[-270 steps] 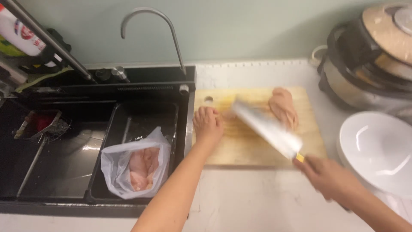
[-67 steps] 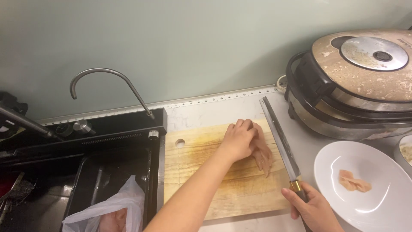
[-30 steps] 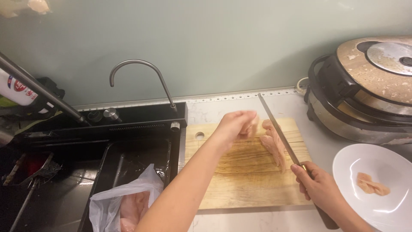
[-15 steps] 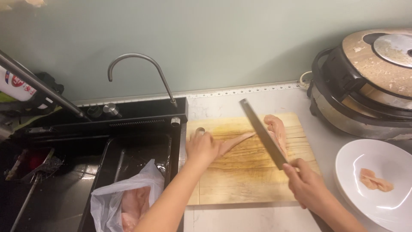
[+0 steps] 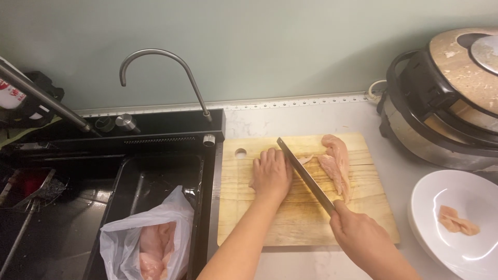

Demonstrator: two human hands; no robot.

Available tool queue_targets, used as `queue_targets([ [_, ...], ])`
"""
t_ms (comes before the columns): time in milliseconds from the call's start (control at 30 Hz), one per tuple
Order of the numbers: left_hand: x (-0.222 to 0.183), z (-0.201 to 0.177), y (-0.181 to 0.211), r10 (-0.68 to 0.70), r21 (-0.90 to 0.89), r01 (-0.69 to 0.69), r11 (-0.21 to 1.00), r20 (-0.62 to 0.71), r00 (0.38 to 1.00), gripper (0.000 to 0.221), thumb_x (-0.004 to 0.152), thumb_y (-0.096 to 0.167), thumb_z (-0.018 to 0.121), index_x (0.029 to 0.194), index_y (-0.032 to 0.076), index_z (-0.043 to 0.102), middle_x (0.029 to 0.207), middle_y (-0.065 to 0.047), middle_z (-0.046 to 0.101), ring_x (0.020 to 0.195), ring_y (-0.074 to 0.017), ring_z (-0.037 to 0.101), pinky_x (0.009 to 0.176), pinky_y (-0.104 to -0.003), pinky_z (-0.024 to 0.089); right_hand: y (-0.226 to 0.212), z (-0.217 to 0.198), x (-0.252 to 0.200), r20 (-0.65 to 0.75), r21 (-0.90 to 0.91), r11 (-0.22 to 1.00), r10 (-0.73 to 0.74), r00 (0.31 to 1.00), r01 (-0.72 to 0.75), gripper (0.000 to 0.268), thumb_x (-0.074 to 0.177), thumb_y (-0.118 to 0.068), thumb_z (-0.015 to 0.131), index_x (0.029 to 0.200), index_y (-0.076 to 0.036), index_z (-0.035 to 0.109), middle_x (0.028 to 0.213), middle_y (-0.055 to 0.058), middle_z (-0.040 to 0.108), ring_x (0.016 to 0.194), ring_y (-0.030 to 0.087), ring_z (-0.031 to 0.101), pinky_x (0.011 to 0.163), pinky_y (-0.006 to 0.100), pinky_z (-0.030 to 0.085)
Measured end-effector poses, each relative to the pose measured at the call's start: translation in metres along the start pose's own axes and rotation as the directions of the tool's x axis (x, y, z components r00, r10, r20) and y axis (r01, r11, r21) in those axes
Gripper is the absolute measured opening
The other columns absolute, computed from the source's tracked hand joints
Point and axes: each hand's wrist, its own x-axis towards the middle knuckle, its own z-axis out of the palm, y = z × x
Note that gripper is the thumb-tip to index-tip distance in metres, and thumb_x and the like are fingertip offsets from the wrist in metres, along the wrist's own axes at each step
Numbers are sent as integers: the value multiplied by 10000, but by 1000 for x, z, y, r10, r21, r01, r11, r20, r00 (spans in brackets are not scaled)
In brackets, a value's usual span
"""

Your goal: Slicing raw chicken breast into thin strips on a cutting board.

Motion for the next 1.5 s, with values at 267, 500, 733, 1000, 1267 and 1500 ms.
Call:
queue_targets([
  [267, 3, 27, -15, 22, 41, -23, 999, 22, 1000, 134, 815, 285, 493, 836, 153, 480, 820, -28, 461, 860, -236, 467, 711, -393, 363, -34, 8, 58, -142, -43, 966, -260, 955, 257, 246, 887, -323, 319, 841, -165, 502, 735, 153, 667, 863, 348, 669, 763, 438, 521],
  [500, 1, -15, -24, -223, -98, 251, 963, 233, 947, 188, 928, 250, 444, 968, 107, 560, 915, -12, 579, 862, -165, 508, 839, -328, 375, -22, -18, 14, 119, 55, 998, -23, 993, 17, 313, 944, -329, 292, 1176, -215, 468, 808, 70, 690, 560, 105, 654, 507, 216, 579],
  [733, -14, -8, -29, -77, -72, 80, 994, 53, 996, 70, 844, 155, 470, 820, 101, 508, 804, -41, 483, 794, -195, 435, 770, -328, 343, -26, -18, -9, 52, 206, 978, -18, 998, 7, 243, 915, -274, 348, 886, -147, 554, 697, 86, 699, 469, 159, 610, 457, 289, 499],
  [1000, -17, -9, -27, -14, -59, 13, 998, -18, 1000, 114, 820, 156, 536, 899, 77, 558, 819, -60, 508, 795, -211, 452, 732, -333, 332, -26, 21, 7, -53, 73, 992, -96, 994, 99, 189, 852, -296, 371, 883, -162, 500, 744, 90, 701, 689, 292, 653, 682, 405, 476],
  [1267, -17, -6, -30, -32, -78, 28, 997, -43, 999, 122, 858, 217, 520, 806, 110, 545, 765, -39, 508, 738, -197, 448, 713, -341, 326, -66, 13, 44, -196, 37, 962, -257, 946, 269, 260, 875, -259, 366, 859, -67, 541, 679, 179, 653, 579, 311, 658, 554, 398, 536],
  [1500, -25, -3, -55, -85, -168, 64, 984, -120, 989, 103, 848, 204, 460, 842, 109, 499, 863, -36, 531, 819, -217, 465, 787, -344, 329, -35, -9, 2, -7, 167, 986, -23, 1000, 24, 258, 883, -270, 360, 973, -129, 557, 739, 92, 685, 488, 198, 594, 522, 333, 483],
])
